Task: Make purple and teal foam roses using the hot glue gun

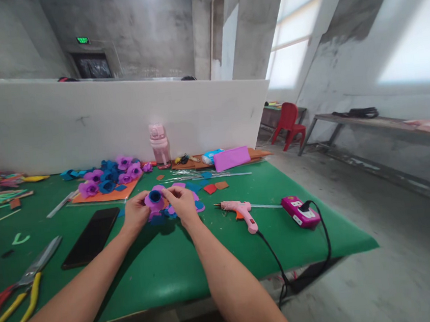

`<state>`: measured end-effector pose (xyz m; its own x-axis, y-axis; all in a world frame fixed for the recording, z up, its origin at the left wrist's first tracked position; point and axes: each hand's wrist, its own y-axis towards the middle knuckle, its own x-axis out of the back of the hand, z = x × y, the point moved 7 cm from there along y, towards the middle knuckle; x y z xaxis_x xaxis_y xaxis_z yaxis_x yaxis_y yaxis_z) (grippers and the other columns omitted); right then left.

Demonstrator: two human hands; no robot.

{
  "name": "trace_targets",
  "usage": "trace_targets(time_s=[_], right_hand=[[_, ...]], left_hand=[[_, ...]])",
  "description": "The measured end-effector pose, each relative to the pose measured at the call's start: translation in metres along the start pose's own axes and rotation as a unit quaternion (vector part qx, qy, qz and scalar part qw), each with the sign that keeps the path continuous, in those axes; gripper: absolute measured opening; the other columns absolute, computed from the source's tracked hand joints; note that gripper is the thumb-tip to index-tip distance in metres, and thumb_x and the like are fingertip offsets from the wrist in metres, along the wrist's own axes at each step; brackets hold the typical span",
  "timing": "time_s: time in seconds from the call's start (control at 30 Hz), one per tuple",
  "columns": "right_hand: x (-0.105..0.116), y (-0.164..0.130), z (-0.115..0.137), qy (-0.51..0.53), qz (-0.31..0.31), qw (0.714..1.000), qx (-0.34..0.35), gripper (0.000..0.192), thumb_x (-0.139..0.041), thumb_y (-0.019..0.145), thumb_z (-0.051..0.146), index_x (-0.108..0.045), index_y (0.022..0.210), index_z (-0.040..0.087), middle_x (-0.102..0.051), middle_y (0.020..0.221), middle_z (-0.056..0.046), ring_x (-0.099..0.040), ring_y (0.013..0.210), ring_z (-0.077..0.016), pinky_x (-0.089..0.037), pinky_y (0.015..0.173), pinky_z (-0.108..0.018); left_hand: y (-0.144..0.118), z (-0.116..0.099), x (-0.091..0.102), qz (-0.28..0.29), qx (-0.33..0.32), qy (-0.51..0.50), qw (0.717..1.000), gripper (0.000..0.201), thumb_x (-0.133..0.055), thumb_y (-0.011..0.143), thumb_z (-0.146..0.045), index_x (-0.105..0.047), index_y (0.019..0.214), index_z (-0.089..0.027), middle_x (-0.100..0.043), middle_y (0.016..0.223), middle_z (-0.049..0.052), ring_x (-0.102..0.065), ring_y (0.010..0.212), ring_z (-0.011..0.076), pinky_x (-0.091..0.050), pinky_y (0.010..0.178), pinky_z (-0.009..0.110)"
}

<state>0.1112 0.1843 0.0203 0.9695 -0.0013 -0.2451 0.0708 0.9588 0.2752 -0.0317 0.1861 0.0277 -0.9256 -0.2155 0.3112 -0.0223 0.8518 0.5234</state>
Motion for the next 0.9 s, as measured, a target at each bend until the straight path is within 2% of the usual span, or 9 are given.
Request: trace_targets(time_s=[0.13,0.33,0.5,0.63,0.73,0.9], right_hand=[[0.001,0.001,-0.002,0.013,0.006,1.000,-0.003,0.025,-0.068,0.063,0.044,-0.063,0.059,0.020,-0.058,0.056,0.003,-0.049,0.054,-0.0107,-0.041,0.056,-0.023],[0.001,0.004,-0.009,0.104,0.024,0.992,-0.063,0.038,-0.057,0.072,0.055,-0.065,0.062,0.020,-0.059,0.058,0.000,-0.051,0.053,-0.0114,-0.042,0.056,-0.025],[-0.003,0.002,-0.005,0.113,0.043,0.991,-0.051,0.033,-0.063,0.069,0.052,-0.067,0.063,0.020,-0.060,0.057,0.001,-0.052,0.054,-0.0119,-0.043,0.059,-0.026],[-0.003,0.002,-0.004,0.132,0.053,0.989,-0.040,0.039,-0.057,0.074,0.055,-0.070,0.071,0.019,-0.064,0.065,-0.002,-0.055,0.060,-0.0131,-0.045,0.062,-0.026],[0.003,0.004,-0.007,0.149,0.033,0.987,-0.044,0.042,-0.053,0.075,0.057,-0.071,0.078,0.019,-0.065,0.074,-0.002,-0.055,0.064,-0.0123,-0.045,0.063,-0.025],[0.004,0.006,-0.022,0.143,0.014,0.985,-0.100,0.039,-0.057,0.071,0.056,-0.069,0.075,0.020,-0.063,0.069,-0.001,-0.051,0.057,-0.0104,-0.042,0.057,-0.024]], left_hand=[[0.000,-0.002,0.000,0.000,-0.015,0.009,1.000,0.018,-0.051,0.055,-0.013,-0.064,0.068,-0.016,-0.063,0.066,-0.002,-0.054,0.064,0.0127,-0.043,0.062,0.021],[-0.001,-0.005,-0.001,0.008,-0.040,0.037,0.998,0.017,-0.052,0.060,-0.016,-0.065,0.070,-0.016,-0.064,0.070,-0.001,-0.055,0.065,0.0127,-0.043,0.064,0.021],[-0.003,-0.008,-0.003,0.021,-0.059,0.046,0.997,0.018,-0.051,0.061,-0.016,-0.065,0.072,-0.016,-0.065,0.071,0.000,-0.057,0.067,0.0131,-0.043,0.066,0.022],[-0.003,-0.008,-0.005,0.024,-0.068,0.054,0.996,0.016,-0.052,0.063,-0.017,-0.065,0.072,-0.016,-0.065,0.072,0.001,-0.057,0.068,0.0134,-0.043,0.067,0.022],[-0.003,-0.005,-0.003,0.008,-0.066,0.065,0.996,0.015,-0.052,0.063,-0.016,-0.065,0.072,-0.016,-0.064,0.070,0.000,-0.056,0.066,0.0127,-0.042,0.064,0.021],[0.000,0.001,0.006,-0.045,-0.039,0.052,0.997,0.012,-0.056,0.064,-0.019,-0.065,0.071,-0.016,-0.066,0.074,0.000,-0.056,0.069,0.0129,-0.043,0.065,0.021]])
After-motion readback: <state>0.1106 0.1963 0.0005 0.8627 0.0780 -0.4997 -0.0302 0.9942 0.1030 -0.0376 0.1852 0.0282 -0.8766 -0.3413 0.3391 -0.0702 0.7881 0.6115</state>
